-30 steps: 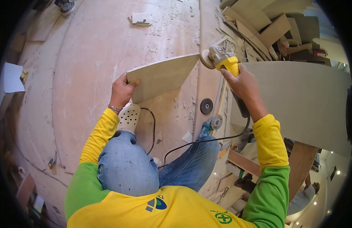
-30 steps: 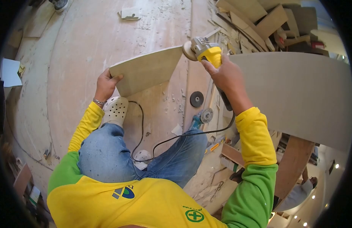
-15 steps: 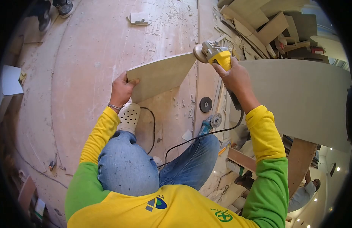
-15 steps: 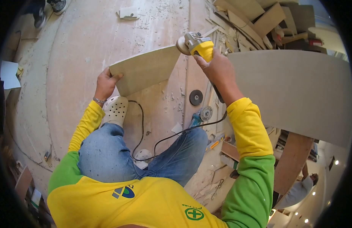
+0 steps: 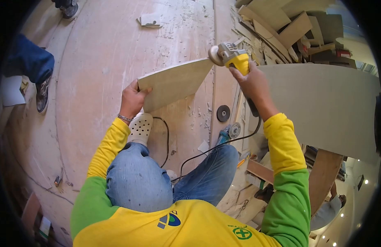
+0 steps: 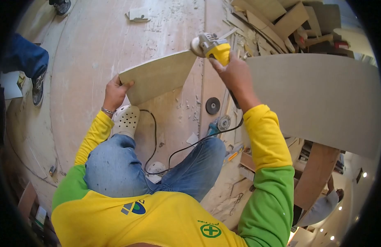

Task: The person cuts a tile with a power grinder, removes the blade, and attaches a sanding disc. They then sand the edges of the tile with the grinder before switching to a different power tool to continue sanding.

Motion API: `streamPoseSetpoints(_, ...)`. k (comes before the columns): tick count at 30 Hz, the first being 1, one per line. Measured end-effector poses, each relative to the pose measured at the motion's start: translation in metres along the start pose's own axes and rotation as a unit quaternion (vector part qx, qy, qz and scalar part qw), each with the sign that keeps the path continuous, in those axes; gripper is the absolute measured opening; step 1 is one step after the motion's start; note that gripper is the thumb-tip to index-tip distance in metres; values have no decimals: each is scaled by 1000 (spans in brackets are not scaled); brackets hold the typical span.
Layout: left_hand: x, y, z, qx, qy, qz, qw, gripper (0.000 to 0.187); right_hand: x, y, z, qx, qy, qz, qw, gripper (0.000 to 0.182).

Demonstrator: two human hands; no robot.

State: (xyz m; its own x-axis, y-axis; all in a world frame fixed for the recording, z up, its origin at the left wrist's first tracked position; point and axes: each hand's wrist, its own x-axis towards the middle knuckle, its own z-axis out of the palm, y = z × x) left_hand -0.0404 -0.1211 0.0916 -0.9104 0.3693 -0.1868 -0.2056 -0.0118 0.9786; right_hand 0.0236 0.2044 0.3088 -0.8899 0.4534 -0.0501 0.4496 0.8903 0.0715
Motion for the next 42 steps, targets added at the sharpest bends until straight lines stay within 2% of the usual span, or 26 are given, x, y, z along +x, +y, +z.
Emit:
streamPoseSetpoints(6, 4, -4, -2, -3, -6, -5, 1000, 28, 28, 35, 6, -40, 51, 50, 997, 70)
streamPoseSetpoints(10, 6, -4, -1, -26, -8, -3, 1000, 28, 22, 34, -10, -13, 15, 68, 997, 76)
streamPoseSetpoints(15, 4, -4, -1, -26, -6, -2, 1000, 27, 12, 22, -17, -46, -32, 45, 997, 77)
streamPoseSetpoints(19, 2, -3, 0, -23, -6, 0, 1000, 25, 10, 23, -9, -44, -7, 25, 999, 70)
streamPoseSetpoints(25, 1, -2, 0, 0, -2, 2, 1000, 23, 8, 8, -17, -49, -38, -1, 998, 69)
streamPoseSetpoints(28, 0, -3, 1, -24, -3, 1, 1000, 23, -4, -17, -30, -47, -45, -45, 997, 69)
streamPoseSetpoints(30, -1, -4, 1, -25, 2, 7, 1000, 23, -15, -41, -40, -33, -91, -68, 993, 69)
streamPoseSetpoints(34, -4, 3, 2, -5, 13, 0, 1000, 23, -29, -69, -40, -25, -77, -119, 990, 68)
streamPoseSetpoints(37, -8, 8, 1, 69, 21, 20, 997, 24, -31, -92, -37, -7, -73, -167, 983, 67)
streamPoseSetpoints(40, -6, 1, 2, 43, 20, 19, 999, 24, -34, -115, -38, 3, -85, -190, 978, 66)
streamPoseSetpoints(42, -8, 8, 0, 62, 2, -15, 998, 30, -37, -126, -36, 24, -70, -225, 971, 62)
